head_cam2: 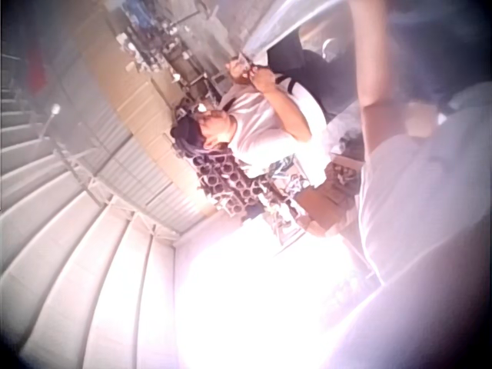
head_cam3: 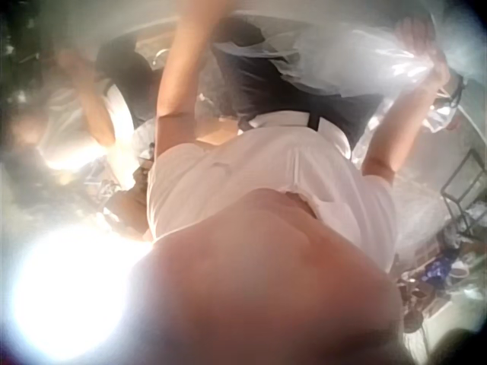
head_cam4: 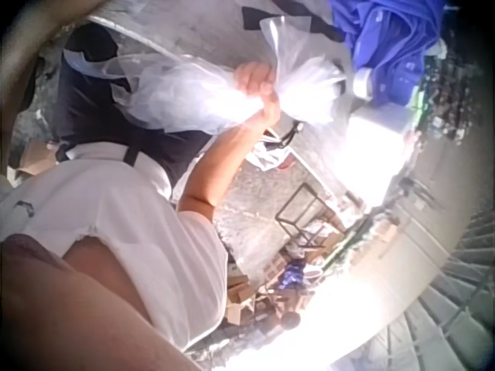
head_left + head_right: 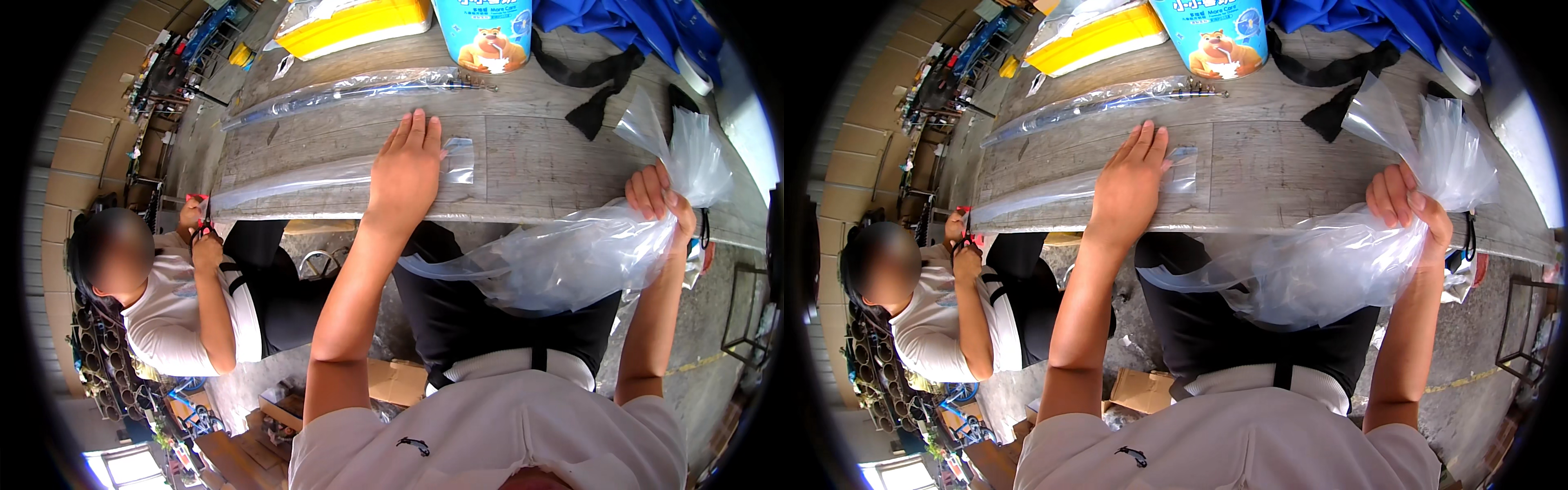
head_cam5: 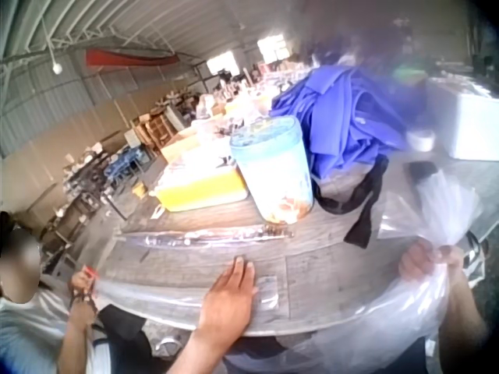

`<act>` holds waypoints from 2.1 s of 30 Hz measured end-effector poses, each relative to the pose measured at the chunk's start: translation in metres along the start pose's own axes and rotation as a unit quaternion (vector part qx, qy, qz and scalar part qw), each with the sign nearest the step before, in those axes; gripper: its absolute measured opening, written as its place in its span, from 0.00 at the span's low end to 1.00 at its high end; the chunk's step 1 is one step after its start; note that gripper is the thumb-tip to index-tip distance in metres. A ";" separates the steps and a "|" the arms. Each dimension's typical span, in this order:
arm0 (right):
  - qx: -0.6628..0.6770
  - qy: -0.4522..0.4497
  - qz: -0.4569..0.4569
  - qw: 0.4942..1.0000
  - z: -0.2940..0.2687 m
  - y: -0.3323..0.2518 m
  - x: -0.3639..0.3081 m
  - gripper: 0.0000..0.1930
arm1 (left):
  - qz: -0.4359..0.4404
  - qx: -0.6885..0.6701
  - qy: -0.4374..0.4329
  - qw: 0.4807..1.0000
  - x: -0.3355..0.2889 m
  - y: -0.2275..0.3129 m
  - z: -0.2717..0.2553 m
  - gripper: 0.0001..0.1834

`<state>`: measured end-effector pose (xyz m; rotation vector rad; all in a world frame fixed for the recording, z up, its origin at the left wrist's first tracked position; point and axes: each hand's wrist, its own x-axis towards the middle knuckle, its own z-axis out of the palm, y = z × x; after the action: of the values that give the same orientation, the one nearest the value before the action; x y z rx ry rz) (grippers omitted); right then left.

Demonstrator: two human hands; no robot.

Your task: The person wraps a long metal rod in plastic sheeting and prepares several small plastic bags.

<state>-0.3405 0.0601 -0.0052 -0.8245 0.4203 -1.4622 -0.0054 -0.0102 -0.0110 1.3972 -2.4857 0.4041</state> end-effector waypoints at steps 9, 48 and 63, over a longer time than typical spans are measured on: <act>-0.040 0.004 0.008 0.999 0.004 -0.002 0.002 0.10 | -0.010 -0.008 0.006 1.000 -0.003 -0.001 0.002 0.22; 0.052 0.003 -0.009 0.999 -0.016 -0.006 0.002 0.11 | -0.189 0.111 0.216 0.951 -0.099 -0.111 -0.088 0.45; 0.003 0.000 -0.013 1.000 -0.009 -0.008 0.001 0.13 | -0.017 0.058 0.096 0.994 -0.006 -0.023 -0.015 0.14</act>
<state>-0.3521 0.0577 -0.0055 -0.8272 0.4071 -1.4867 0.0187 -0.0117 0.0034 1.3705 -2.3139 0.6522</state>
